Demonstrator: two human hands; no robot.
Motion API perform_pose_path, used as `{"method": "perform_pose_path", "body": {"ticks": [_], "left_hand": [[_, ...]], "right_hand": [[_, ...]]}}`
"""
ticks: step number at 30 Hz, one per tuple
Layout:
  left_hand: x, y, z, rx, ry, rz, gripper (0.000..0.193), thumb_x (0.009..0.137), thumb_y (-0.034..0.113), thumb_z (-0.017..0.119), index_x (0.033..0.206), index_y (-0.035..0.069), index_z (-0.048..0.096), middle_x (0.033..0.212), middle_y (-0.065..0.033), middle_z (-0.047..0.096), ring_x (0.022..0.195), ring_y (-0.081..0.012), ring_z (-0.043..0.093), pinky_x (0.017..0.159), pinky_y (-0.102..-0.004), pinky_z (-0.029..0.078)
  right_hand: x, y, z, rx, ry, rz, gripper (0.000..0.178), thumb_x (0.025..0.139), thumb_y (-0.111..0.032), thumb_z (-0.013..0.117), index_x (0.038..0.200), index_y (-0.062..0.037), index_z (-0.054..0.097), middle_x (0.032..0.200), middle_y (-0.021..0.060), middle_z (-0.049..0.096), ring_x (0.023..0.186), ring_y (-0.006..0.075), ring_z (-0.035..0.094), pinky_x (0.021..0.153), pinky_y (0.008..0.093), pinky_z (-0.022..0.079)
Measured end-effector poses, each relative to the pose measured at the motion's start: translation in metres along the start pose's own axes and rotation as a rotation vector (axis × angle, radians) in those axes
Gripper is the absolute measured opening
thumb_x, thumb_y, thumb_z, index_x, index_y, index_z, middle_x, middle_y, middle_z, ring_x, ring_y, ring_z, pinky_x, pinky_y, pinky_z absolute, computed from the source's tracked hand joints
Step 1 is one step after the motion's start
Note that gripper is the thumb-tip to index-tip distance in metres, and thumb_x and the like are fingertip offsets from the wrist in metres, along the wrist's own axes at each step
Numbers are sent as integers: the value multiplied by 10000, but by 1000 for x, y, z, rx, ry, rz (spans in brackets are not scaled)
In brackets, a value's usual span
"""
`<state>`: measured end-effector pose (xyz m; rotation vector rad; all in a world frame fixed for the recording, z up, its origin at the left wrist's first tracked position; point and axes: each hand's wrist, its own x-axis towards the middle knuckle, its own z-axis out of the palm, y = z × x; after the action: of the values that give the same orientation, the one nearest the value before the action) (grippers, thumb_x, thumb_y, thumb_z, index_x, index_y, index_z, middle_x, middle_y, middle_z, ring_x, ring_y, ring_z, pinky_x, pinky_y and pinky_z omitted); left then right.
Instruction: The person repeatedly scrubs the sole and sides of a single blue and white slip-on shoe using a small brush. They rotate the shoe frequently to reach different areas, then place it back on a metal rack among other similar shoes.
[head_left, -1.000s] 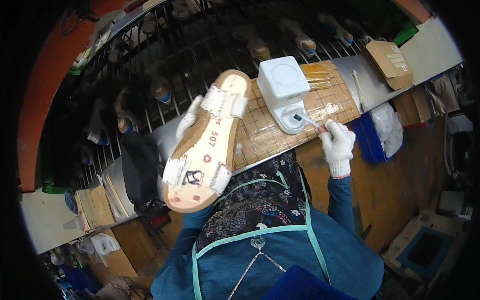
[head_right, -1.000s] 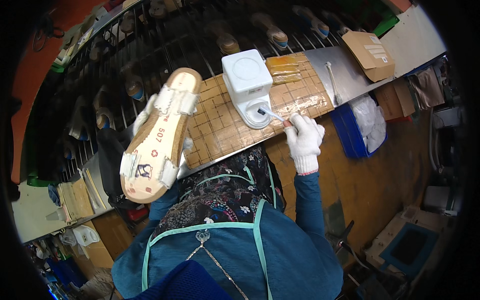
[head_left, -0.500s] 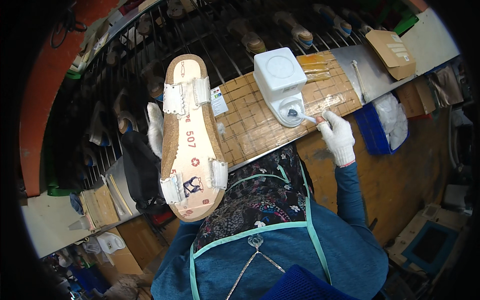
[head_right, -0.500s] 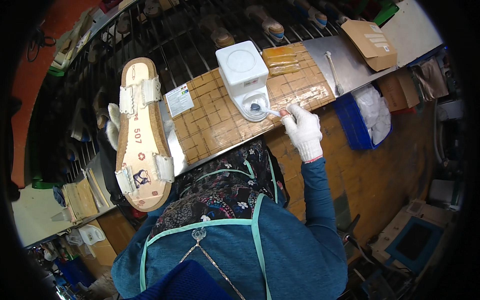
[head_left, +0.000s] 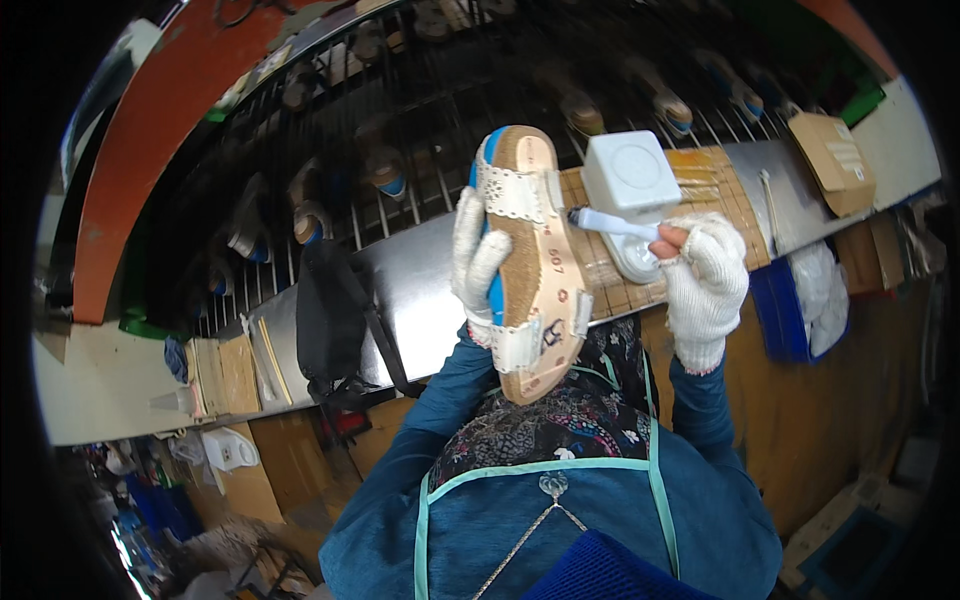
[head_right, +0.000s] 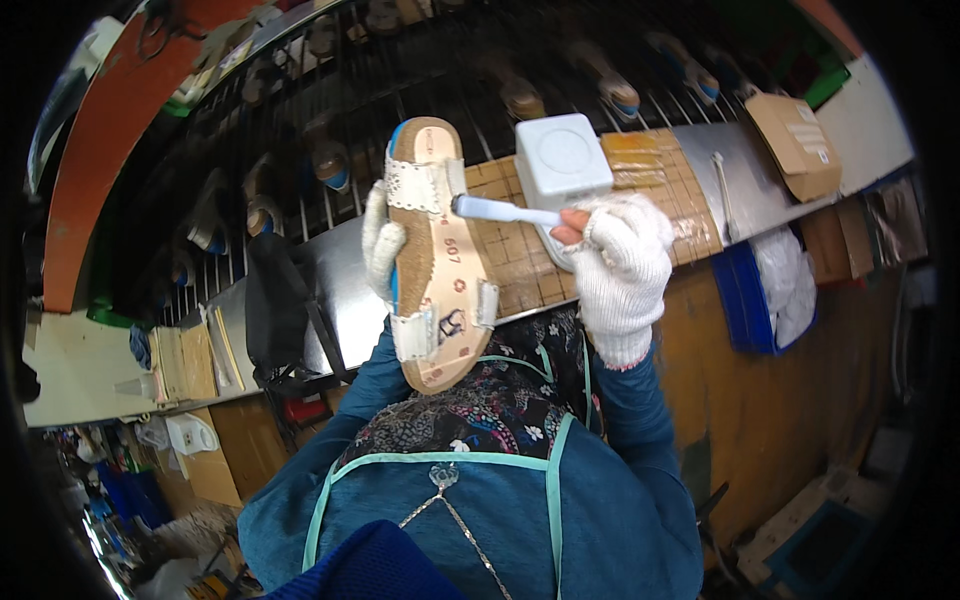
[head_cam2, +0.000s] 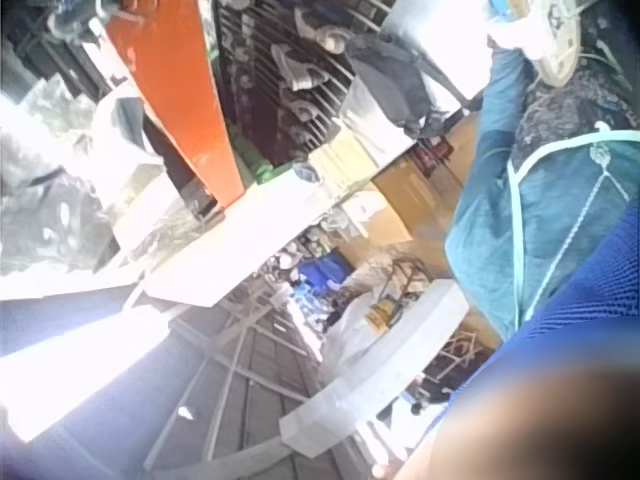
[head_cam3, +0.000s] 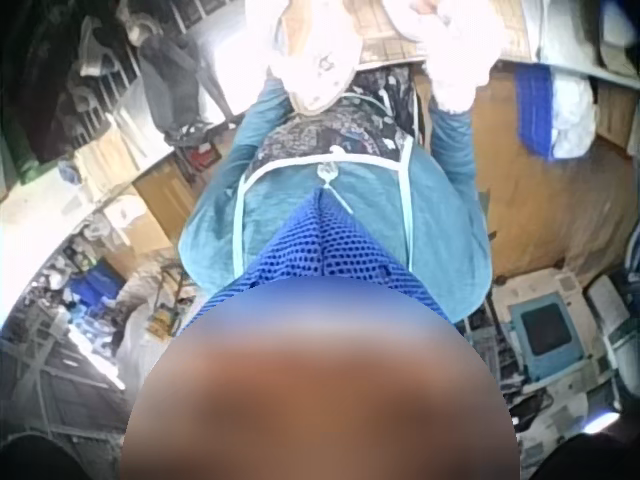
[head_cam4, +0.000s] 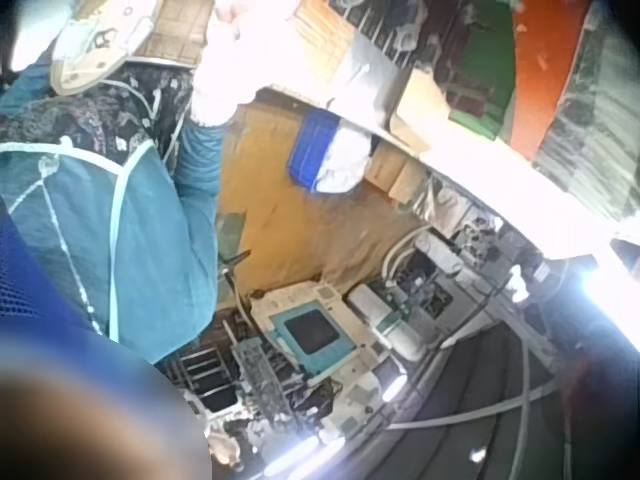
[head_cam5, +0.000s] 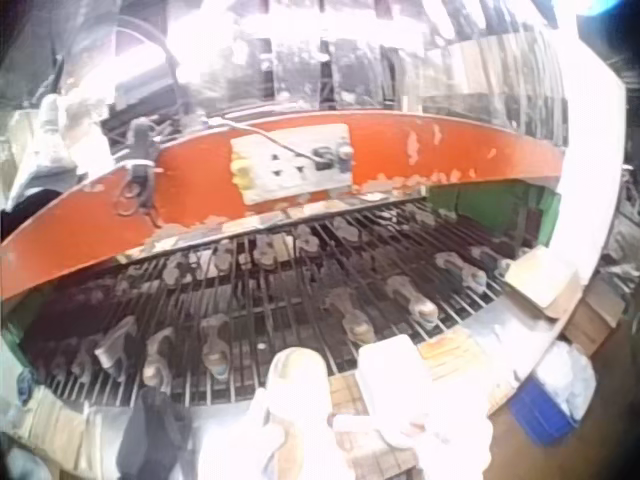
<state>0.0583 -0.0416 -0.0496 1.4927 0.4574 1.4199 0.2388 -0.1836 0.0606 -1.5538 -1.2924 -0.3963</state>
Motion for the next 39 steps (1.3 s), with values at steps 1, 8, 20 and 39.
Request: {"method": "perform_pose_path", "body": {"ticks": [1,8,20,39], "left_hand": [[0,2,-1,-29,-2,-65,469,845,138,750,1274,181,565,1487,-239,426,1400,-408,396,1150,-509,345],[-9,7,-14,-70,24,-59,427,854,168,731,1248,207,571,1479,-218,443,1404,-431,378,1173,-553,289],[1,21,-28,248,56,231,387,874,147,700,1236,200,573,1434,-226,490,1376,-428,419,1160,-585,283],[25,26,-15,94,102,352,438,849,233,738,1253,202,570,1457,-237,464,1387,-430,406,1168,-575,267]], "right_hand": [[1,-9,5,152,-38,123,146,740,-13,787,874,7,732,811,84,659,756,224,620,710,328,481],[1,-23,44,481,-273,500,135,824,-57,756,932,21,733,860,54,644,791,127,583,682,267,456],[42,-21,55,48,-231,-88,150,762,-105,803,880,-43,736,865,89,682,840,254,626,781,353,442],[49,-17,44,241,-221,16,178,789,-171,802,886,-37,739,830,62,649,758,179,580,724,323,427]]}}
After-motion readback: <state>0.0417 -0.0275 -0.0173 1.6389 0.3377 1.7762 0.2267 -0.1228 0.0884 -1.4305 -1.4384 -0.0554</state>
